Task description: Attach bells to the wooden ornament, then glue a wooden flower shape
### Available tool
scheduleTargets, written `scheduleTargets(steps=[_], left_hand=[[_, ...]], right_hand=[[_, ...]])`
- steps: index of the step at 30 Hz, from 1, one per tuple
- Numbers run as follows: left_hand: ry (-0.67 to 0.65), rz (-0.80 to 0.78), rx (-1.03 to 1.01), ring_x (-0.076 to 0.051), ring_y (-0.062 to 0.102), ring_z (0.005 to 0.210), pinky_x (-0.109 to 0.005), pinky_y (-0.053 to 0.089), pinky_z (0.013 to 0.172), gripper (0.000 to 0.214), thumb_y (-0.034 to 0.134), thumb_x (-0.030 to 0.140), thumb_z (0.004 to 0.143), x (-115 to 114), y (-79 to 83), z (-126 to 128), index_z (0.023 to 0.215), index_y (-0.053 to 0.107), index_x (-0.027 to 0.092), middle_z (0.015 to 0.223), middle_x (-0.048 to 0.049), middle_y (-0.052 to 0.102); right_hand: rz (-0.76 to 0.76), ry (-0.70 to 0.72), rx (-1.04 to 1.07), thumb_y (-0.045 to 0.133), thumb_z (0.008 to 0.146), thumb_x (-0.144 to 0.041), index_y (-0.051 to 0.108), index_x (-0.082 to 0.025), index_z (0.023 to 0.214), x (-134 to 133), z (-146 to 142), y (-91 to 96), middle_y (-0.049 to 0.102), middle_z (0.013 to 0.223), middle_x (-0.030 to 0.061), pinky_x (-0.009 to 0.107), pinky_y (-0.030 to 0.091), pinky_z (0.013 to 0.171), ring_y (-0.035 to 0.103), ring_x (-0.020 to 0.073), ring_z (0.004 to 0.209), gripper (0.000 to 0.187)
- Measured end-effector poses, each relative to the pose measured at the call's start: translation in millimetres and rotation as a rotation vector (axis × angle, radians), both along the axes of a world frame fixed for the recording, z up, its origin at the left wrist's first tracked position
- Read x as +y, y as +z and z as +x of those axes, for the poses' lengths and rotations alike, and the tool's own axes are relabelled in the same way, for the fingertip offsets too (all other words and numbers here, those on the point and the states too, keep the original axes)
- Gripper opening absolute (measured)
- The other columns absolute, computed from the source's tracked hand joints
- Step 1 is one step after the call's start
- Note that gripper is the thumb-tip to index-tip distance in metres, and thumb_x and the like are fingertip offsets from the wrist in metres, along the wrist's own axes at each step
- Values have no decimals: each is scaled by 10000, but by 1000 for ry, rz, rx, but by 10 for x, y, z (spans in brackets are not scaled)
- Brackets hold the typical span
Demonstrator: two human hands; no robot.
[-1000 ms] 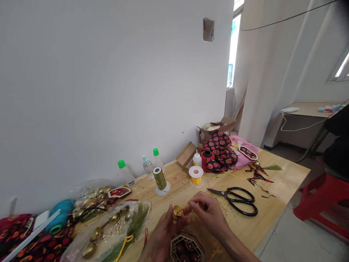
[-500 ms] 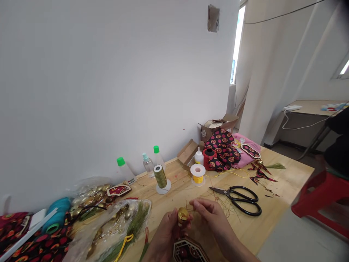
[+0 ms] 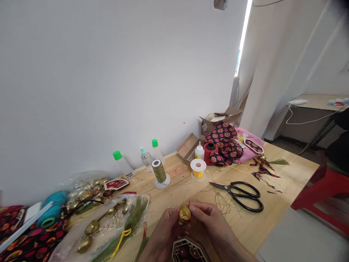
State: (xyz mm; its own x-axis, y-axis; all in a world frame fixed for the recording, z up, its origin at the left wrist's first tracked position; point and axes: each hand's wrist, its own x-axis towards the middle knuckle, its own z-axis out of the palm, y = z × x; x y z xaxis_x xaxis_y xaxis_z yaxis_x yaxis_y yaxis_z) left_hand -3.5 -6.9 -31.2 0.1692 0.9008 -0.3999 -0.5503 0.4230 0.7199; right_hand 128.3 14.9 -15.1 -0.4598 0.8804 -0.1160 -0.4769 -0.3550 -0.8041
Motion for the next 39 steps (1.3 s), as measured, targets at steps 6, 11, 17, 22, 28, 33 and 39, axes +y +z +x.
scheduleTargets(steps=[6, 11, 17, 22, 28, 33, 39], left_hand=[[-49, 34, -10, -92, 462, 507, -208, 325, 488, 301, 669, 415, 585, 15, 127, 80, 598, 613, 119, 556, 2, 569], [-135, 70, 18, -121, 486, 545, -223, 353, 514, 320, 670, 414, 581, 22, 186, 133, 662, 634, 107, 606, -36, 588], [-155, 119, 98, -164, 516, 675, -241, 385, 546, 397, 708, 468, 480, 26, 127, 133, 648, 648, 113, 882, -89, 578], [-147, 107, 159, -119, 476, 535, -236, 358, 529, 438, 724, 473, 438, 56, 21, 100, 680, 650, 115, 567, -24, 570], [-162, 145, 169, -88, 414, 479, -215, 303, 489, 420, 698, 501, 467, 66, 20, 100, 601, 621, 110, 487, 7, 509], [-195, 179, 236, -67, 347, 415, -218, 247, 447, 473, 639, 568, 499, 68, 79, 118, 521, 565, 102, 429, 16, 449], [-309, 90, 315, -21, 289, 310, -192, 131, 353, 444, 603, 550, 574, 72, 102, 57, 586, 556, 109, 427, 0, 520]], right_hand=[[47, -143, -139, 649, 612, -392, 653, -160, 580, 23, 12, -44, 535, 618, -2, 228, 397, 564, 481, 111, 578, 234], [438, -252, -556, 564, 712, -312, 657, -187, 631, 29, 265, 151, 537, 695, 23, 266, 405, 648, 504, 149, 696, 176], [1095, -350, -1011, 522, 736, -168, 645, -228, 706, -57, 460, 337, 571, 728, 38, 292, 387, 591, 477, 158, 674, 140], [1283, -359, -1109, 484, 773, -173, 642, -214, 740, -76, 445, 428, 616, 670, 41, 268, 382, 508, 475, 145, 578, 166], [890, -243, -749, 506, 768, -181, 645, -226, 788, -72, 467, 467, 636, 678, 21, 243, 434, 545, 547, 137, 604, 148], [378, -266, -521, 581, 694, -277, 659, -217, 650, 18, 467, 468, 597, 543, -7, 208, 372, 415, 474, 102, 456, 108], [202, -324, -466, 609, 664, -321, 669, -188, 703, 148, 430, 265, 612, 572, -1, 207, 375, 443, 472, 92, 475, 151]])
